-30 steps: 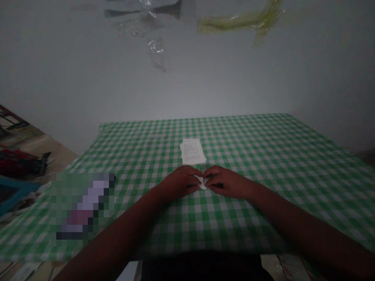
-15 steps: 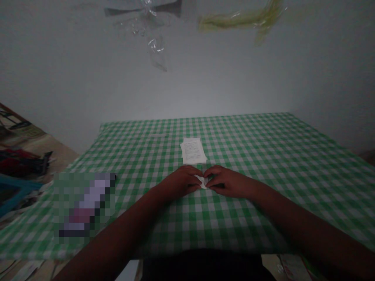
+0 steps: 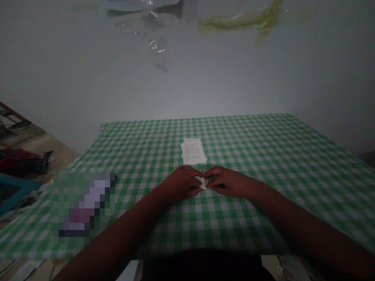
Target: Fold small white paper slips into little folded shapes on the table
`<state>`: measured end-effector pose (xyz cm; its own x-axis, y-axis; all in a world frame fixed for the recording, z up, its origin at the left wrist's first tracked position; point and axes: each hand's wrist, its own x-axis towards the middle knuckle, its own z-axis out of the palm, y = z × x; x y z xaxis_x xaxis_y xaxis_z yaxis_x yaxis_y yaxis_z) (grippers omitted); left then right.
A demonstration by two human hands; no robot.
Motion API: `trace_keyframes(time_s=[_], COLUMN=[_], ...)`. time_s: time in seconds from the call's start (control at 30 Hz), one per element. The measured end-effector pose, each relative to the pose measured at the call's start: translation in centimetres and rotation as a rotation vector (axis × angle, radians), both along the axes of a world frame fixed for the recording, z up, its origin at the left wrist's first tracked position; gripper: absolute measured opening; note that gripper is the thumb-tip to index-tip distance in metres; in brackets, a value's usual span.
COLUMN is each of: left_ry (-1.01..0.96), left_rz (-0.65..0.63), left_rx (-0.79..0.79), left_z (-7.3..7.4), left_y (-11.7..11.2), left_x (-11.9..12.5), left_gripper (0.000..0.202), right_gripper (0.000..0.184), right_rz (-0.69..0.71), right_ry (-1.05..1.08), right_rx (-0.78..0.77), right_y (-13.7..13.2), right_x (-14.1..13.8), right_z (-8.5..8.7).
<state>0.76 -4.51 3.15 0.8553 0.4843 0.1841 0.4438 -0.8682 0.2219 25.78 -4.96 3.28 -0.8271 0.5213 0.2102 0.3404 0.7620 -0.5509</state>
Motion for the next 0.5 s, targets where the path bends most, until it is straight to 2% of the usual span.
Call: trace_keyframes(time_s=[0.23, 0.5], left_ry=[-0.036, -0.048], left_rz=[0.054, 0.055], left_rx=[0.058, 0.065], left_z=[-0.6, -1.1], left_y=[-0.2, 0.0], left_x=[0.3, 0.2], left_gripper=[0.014, 0.013], right_gripper=[0.024, 0.024], right_rz=[-0.002, 0.0], right_ry=[0.016, 0.003], right_rx=[0.004, 0.007], right_y=[0.1, 0.1], right_x=[0.0, 0.1], right_z=[-0.2, -0.2])
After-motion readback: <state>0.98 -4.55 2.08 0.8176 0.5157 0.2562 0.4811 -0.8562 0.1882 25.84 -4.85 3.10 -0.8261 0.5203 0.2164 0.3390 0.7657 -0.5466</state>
